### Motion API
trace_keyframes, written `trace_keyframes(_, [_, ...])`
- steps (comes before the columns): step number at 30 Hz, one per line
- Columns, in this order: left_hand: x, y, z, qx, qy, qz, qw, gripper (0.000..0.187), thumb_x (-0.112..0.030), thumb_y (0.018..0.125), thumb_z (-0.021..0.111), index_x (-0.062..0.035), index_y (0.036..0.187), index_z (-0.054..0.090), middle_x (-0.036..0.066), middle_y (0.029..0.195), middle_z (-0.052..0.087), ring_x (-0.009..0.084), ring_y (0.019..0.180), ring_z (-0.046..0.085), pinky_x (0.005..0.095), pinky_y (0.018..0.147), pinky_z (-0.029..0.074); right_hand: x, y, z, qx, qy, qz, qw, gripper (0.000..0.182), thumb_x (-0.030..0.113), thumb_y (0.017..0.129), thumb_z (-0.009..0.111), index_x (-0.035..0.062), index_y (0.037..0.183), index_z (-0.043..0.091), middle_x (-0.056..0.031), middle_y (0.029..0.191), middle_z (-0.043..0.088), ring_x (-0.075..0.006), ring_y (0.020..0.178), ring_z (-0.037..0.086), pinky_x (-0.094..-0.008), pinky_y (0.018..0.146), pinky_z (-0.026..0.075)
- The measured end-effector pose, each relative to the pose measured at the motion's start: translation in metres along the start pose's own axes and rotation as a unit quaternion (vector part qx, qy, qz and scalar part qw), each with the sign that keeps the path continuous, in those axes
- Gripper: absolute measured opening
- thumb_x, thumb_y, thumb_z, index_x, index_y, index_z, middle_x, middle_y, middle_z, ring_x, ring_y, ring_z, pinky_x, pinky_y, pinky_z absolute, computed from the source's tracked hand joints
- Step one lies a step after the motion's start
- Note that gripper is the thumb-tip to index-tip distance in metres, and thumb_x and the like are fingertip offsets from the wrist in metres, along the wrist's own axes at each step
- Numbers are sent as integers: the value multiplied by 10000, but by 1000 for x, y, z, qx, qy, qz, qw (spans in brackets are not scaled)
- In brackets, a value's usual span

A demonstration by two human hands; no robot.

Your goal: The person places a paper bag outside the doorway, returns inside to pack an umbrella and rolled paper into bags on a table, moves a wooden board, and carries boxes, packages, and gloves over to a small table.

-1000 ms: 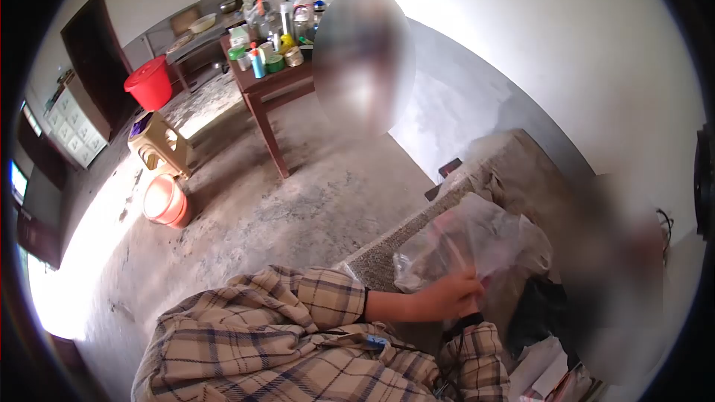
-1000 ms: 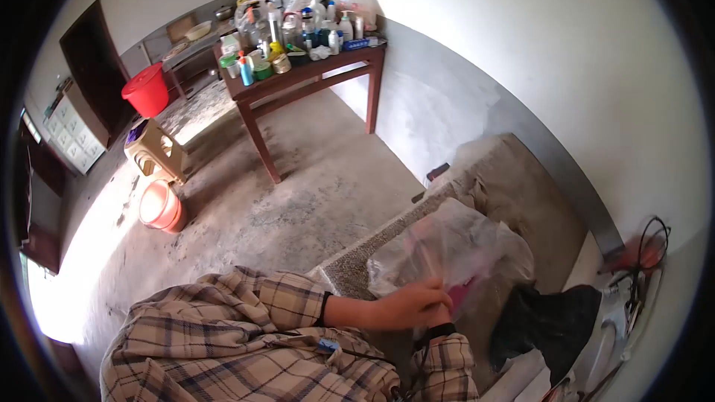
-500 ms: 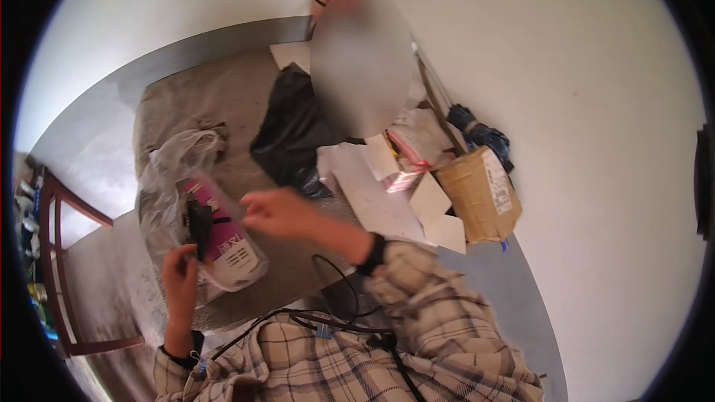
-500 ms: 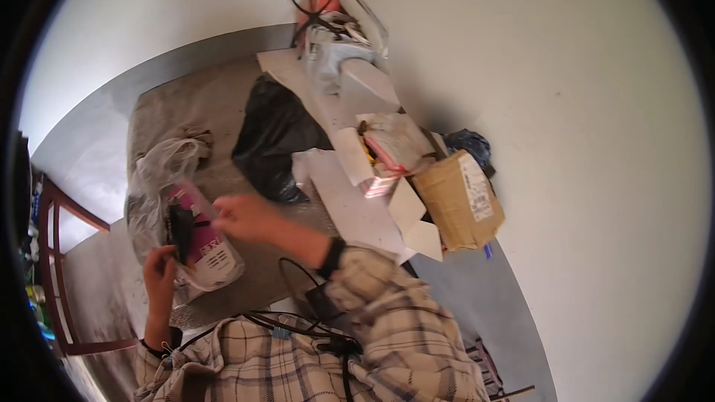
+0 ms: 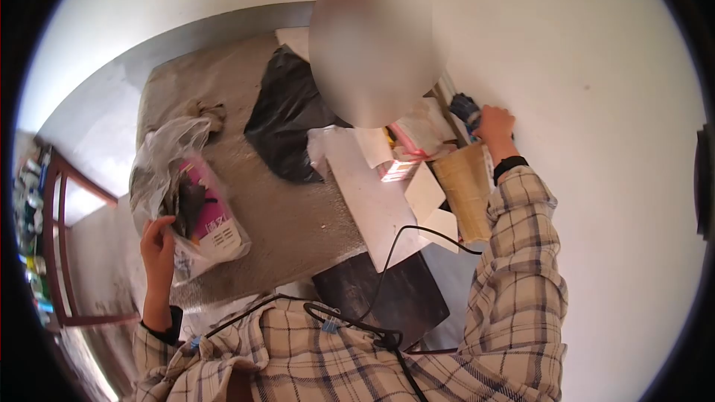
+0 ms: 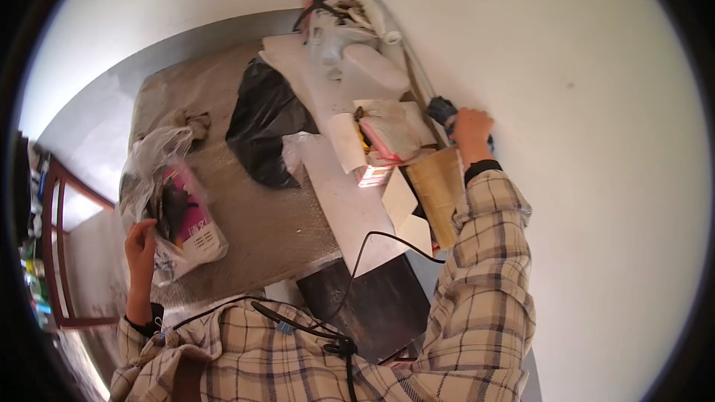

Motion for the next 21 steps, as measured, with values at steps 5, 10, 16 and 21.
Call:
trace_keyframes(5, [-5,-6,0,-96,142,-17,985,126,-72,814,582,-10,909,638,85,718,529,162,604,494,302,560,391,2,37,47,-20,87,-64,994,225,199,611,708,113,814,663,-123,822,660,-310,776,642,-431,676,506])
trace_keyframes(10, [-17,-5,-15,-141,215,-54,965,210,-184,781,682,6,779,592,108,668,540,212,563,496,320,542,397,12,37,-57,-216,180,-69,957,543,93,682,688,101,1168,447,-151,1118,495,-329,954,561,-420,774,489])
trace_keyframes(16, [-20,-7,-18,-142,208,-23,967,178,-33,769,591,23,938,595,109,791,524,196,655,521,312,589,422,123,-30,-196,-242,420,-287,826,544,125,718,667,49,1217,468,-148,1084,538,-311,972,561,-370,814,473])
trace_keyframes(21, [-16,-6,-27,-145,189,0,971,463,32,780,506,6,1241,473,139,1038,486,185,666,512,292,627,430,309,-126,-193,167,587,-454,649,478,307,678,682,-13,1026,612,-151,922,638,-241,838,613,-332,771,475])
Point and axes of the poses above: each hand's wrist, its own y-axis towards the middle knuckle, its own z-axis out of the palm, x = y × z, the point moved 5 cm from there along y, towards the middle knuckle
